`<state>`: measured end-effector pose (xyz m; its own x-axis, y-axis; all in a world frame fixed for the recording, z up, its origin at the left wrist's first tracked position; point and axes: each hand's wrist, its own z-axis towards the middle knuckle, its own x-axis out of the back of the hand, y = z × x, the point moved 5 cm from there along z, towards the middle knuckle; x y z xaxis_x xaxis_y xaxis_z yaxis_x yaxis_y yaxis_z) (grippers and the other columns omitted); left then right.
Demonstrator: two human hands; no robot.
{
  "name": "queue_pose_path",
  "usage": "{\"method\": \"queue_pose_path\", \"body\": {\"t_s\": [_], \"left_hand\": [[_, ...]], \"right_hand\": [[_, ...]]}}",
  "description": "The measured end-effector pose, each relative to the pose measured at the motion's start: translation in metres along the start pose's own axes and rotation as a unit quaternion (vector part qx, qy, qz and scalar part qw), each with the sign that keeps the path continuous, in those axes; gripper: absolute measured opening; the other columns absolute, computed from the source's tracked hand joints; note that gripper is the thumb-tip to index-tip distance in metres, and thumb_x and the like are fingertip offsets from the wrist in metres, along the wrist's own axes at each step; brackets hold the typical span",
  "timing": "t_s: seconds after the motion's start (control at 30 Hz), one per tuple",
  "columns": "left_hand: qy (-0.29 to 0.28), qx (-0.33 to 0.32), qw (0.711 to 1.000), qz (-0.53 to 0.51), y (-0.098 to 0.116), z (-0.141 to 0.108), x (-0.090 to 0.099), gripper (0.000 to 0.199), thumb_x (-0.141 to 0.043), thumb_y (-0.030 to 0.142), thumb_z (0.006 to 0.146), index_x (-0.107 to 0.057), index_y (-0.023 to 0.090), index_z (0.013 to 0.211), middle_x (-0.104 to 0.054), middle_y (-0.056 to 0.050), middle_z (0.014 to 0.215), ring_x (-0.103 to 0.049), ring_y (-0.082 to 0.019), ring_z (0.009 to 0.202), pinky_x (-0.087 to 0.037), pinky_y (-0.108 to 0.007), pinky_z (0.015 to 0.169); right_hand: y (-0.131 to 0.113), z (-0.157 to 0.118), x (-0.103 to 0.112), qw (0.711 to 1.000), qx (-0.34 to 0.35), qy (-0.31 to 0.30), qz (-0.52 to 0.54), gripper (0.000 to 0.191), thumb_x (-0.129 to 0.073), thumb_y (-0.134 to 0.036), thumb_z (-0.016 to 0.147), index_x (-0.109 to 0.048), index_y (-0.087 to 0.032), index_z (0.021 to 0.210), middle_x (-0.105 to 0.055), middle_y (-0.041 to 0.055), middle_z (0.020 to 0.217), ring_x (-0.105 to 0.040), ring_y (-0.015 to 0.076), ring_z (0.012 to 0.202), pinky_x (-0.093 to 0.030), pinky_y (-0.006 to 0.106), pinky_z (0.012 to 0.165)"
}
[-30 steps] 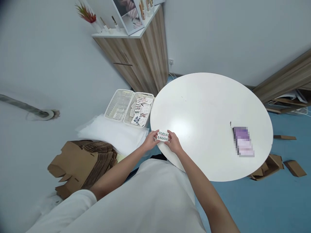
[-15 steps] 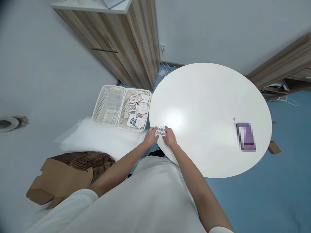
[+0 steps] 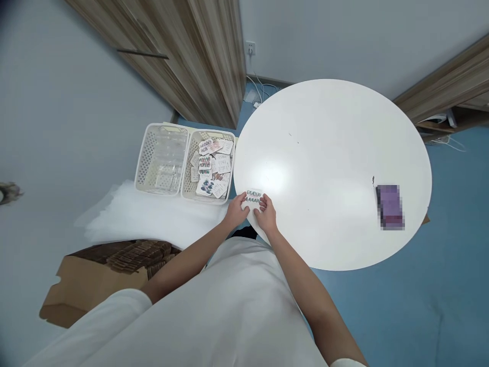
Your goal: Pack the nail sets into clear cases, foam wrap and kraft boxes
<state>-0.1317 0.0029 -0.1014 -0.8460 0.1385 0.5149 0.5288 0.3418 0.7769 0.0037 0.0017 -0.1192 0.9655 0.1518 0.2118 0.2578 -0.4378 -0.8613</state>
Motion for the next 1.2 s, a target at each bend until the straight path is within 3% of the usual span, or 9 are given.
{"method": "queue_pose_path", "body": {"t_s": [0.27, 0.63, 0.8, 0.97, 1.1, 1.2], "left_hand": [[0.000, -0.016, 1.000, -0.013, 0.001, 0.009, 0.002, 0.060, -0.046, 0.008, 0.069, -0.036, 0.017, 0.128, -0.047, -0.010, 0.120, -0.047, -0.022, 0.109, -0.038, -0.036, 0.094], [0.010, -0.013, 0.999, -0.029, 0.003, 0.006, 0.000, 0.062, -0.045, 0.006, 0.069, -0.035, 0.018, 0.128, -0.045, -0.010, 0.122, -0.047, -0.022, 0.109, -0.038, -0.037, 0.093], [0.034, -0.013, 0.999, -0.032, 0.008, 0.002, 0.005, 0.057, -0.044, 0.008, 0.071, -0.037, 0.017, 0.127, -0.045, -0.010, 0.122, -0.047, -0.020, 0.109, -0.039, -0.035, 0.093], [0.074, -0.018, 0.996, -0.047, 0.008, -0.023, 0.010, 0.051, -0.044, 0.011, 0.074, -0.040, 0.015, 0.125, -0.048, -0.010, 0.121, -0.047, -0.019, 0.110, -0.038, -0.033, 0.094], [0.101, 0.005, 0.993, -0.060, -0.002, -0.060, 0.008, 0.045, -0.045, 0.016, 0.077, -0.043, 0.017, 0.122, -0.050, -0.008, 0.121, -0.048, -0.018, 0.110, -0.039, -0.033, 0.094], [0.131, 0.039, 0.989, -0.050, -0.011, -0.090, 0.009, 0.040, -0.047, 0.019, 0.078, -0.047, 0.018, 0.118, -0.052, -0.008, 0.119, -0.049, -0.018, 0.109, -0.040, -0.033, 0.093]], "right_hand": [[-0.009, 0.008, 0.001, 0.999, -0.010, 0.012, 0.028, 0.068, -0.057, -0.022, 0.064, -0.031, -0.022, 0.126, -0.046, 0.0099, 0.120, -0.049, 0.0177, 0.104, -0.043, 0.036, 0.089], [-0.004, 0.011, 0.003, 1.000, 0.006, 0.000, 0.013, 0.067, -0.058, -0.025, 0.064, -0.033, -0.022, 0.125, -0.047, 0.0094, 0.120, -0.049, 0.0174, 0.102, -0.044, 0.035, 0.086], [-0.014, 0.006, 0.012, 1.000, 0.018, -0.019, -0.007, 0.059, -0.056, -0.029, 0.065, -0.038, -0.024, 0.121, -0.046, 0.0083, 0.123, -0.051, 0.0166, 0.093, -0.048, 0.033, 0.076], [-0.021, -0.013, 0.040, 0.998, 0.044, -0.036, -0.023, 0.047, -0.053, -0.031, 0.069, -0.045, -0.023, 0.114, -0.048, 0.0069, 0.120, -0.053, 0.0133, 0.079, -0.048, 0.032, 0.071], [-0.010, -0.026, 0.062, 0.998, 0.040, -0.033, -0.020, 0.041, -0.050, -0.034, 0.071, -0.048, -0.021, 0.110, -0.052, 0.0077, 0.115, -0.052, 0.0120, 0.067, -0.047, 0.031, 0.063], [-0.001, -0.030, 0.068, 0.998, 0.048, -0.028, -0.013, 0.038, -0.049, -0.034, 0.071, -0.050, -0.019, 0.105, -0.056, 0.0081, 0.105, -0.051, 0.0127, 0.066, -0.046, 0.032, 0.064]]}}
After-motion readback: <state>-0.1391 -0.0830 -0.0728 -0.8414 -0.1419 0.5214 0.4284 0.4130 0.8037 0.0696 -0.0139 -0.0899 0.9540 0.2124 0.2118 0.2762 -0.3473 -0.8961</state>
